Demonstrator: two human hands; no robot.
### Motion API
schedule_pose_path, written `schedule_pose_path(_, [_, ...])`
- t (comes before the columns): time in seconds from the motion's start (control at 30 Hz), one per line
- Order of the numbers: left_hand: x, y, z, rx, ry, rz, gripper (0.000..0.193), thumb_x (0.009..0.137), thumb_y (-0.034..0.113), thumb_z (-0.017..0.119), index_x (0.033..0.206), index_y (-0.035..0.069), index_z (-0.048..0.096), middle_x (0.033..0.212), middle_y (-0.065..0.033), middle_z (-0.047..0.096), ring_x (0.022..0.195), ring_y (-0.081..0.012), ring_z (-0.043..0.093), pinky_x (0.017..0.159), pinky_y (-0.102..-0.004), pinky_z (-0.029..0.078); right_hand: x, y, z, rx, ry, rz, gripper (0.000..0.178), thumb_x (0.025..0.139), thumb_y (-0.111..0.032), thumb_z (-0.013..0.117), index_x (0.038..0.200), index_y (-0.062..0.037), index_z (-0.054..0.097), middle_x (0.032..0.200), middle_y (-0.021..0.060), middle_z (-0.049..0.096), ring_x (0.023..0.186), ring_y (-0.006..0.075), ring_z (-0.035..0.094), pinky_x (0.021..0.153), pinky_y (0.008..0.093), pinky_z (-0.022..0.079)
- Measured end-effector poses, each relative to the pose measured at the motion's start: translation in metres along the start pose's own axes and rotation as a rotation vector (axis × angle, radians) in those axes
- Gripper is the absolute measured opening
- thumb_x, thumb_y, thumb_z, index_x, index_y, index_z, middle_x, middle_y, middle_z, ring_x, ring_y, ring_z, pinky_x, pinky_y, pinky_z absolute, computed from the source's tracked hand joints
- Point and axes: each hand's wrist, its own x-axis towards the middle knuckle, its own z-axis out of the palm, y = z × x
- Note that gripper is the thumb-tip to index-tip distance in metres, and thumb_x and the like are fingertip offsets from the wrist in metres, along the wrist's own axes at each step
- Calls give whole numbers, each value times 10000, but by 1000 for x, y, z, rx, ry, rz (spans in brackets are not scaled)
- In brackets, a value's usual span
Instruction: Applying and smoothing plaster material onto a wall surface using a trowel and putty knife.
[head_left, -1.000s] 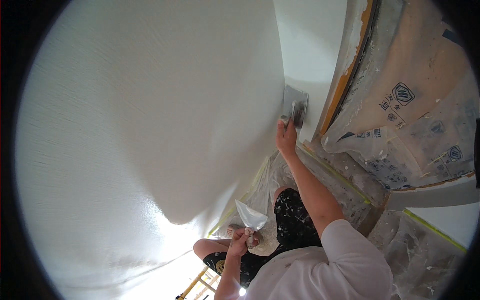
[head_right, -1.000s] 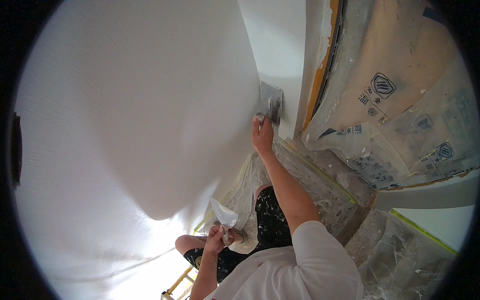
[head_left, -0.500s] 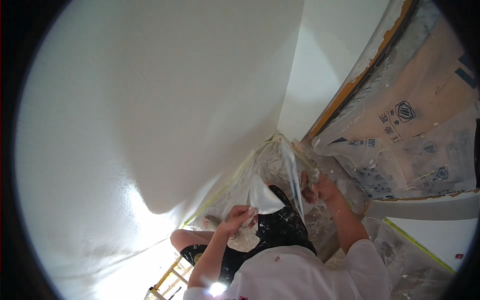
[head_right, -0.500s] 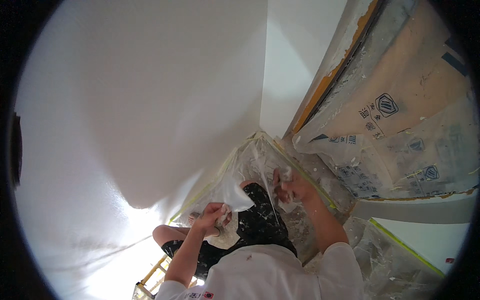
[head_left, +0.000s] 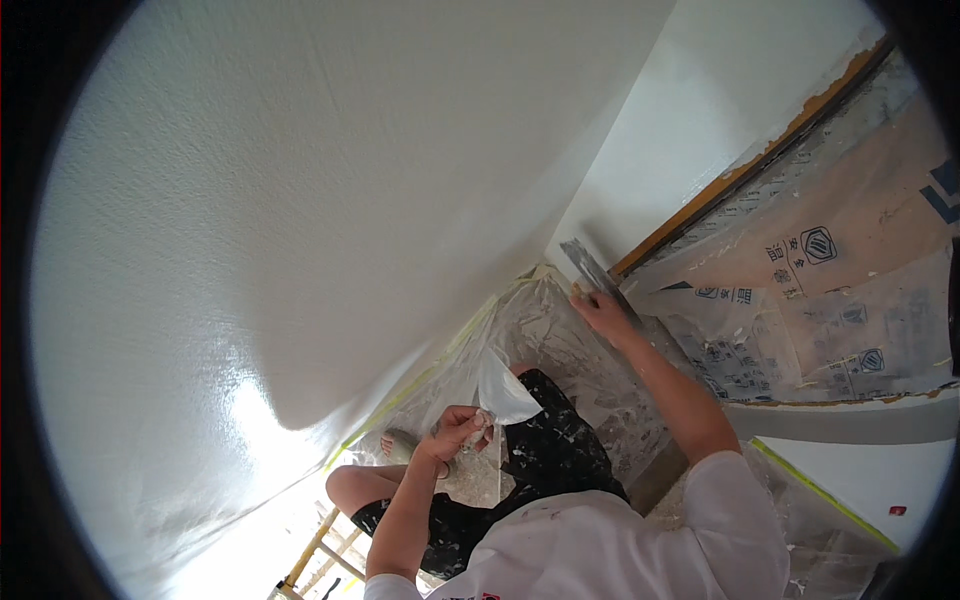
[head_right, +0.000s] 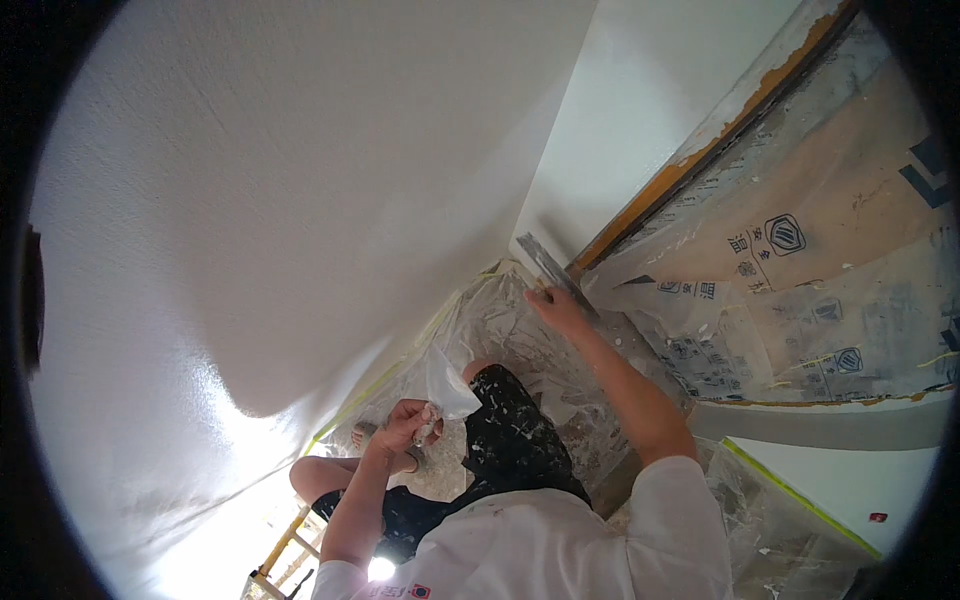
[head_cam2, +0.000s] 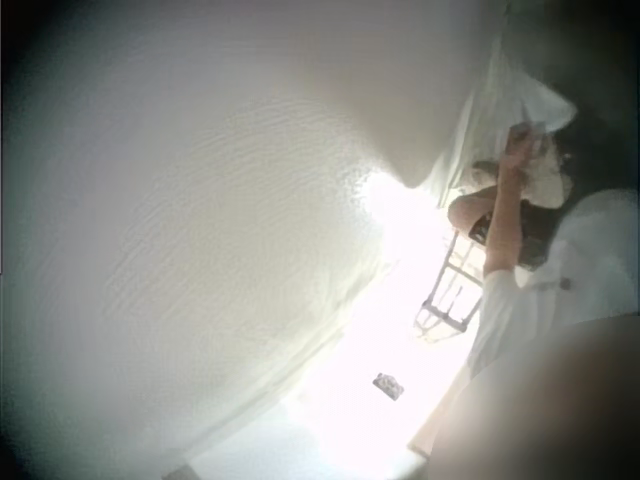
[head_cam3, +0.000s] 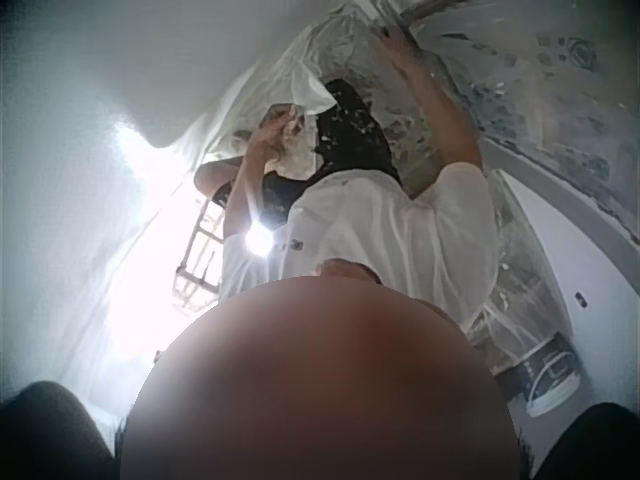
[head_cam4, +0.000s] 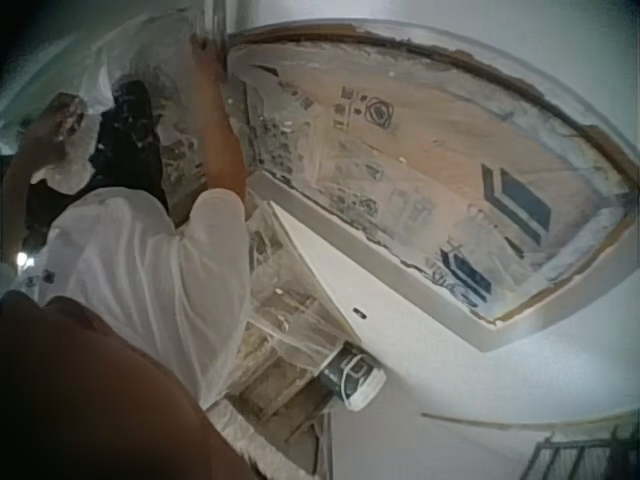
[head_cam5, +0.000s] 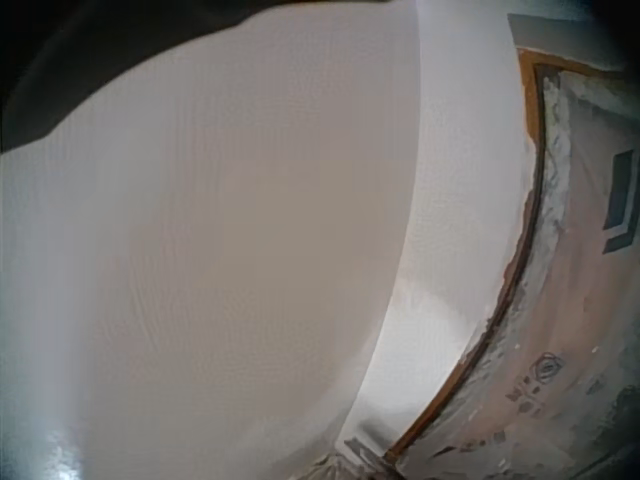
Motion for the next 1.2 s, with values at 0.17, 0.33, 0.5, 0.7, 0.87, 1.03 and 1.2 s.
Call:
schedule_pose_path(0.17, [9,4,-13,63,-30,-62,374,897,372,622,903,-2,638,760,-77,630,604,-145,539,556,-273,427,60,17,-5,-485,218,-69,634,820,-604,592,919,22,611,897,146,632,863,286,609,764,390,473])
schedule_pose_path(0.33, [10,4,-20,22,-63,-32,397,886,386,633,901,-10,640,765,-85,635,622,-158,550,566,-285,436,69,24,-3,-369,360,-165,803,817,-571,615,1300,49,446,1219,219,566,1078,299,585,928,356,436])
schedule_pose_path(0.5, [11,5,-29,12,-113,-34,380,898,368,621,899,-11,642,774,-85,638,632,-161,556,575,-287,442,32,-29,-23,-248,405,-196,894,821,-502,663,1396,85,310,1276,249,531,1150,267,551,978,343,404])
schedule_pose_path(0.7, [16,6,-39,12,-170,-32,353,910,341,612,918,-11,637,783,-89,642,648,-167,567,578,-298,455,-19,-116,-68,-339,416,-183,852,834,-478,665,1371,99,343,1251,230,552,1147,239,545,968,327,413])
schedule_pose_path(0.87, [14,11,-42,-5,-195,-33,326,922,310,600,932,-14,638,791,-83,637,661,-157,565,581,-287,455,-68,-182,-98,-70,426,-268,791,824,-426,706,1347,83,401,1065,97,611,988,150,567,861,287,454])
schedule_pose_path(1.03, [11,15,-42,15,-217,-31,314,926,294,597,934,-17,643,793,-73,630,673,-149,565,585,-276,451,-118,-274,-133,-113,396,-256,621,835,-411,701,1230,36,525,943,53,633,893,123,594,768,275,469])
schedule_pose_path(1.2, [4,15,-44,9,-203,19,302,928,281,595,932,-17,646,791,-70,629,674,-155,570,584,-284,457,-168,-342,-153,-24,438,-288,429,873,-357,672,1137,-32,581,901,15,610,801,130,617,673,235,481])
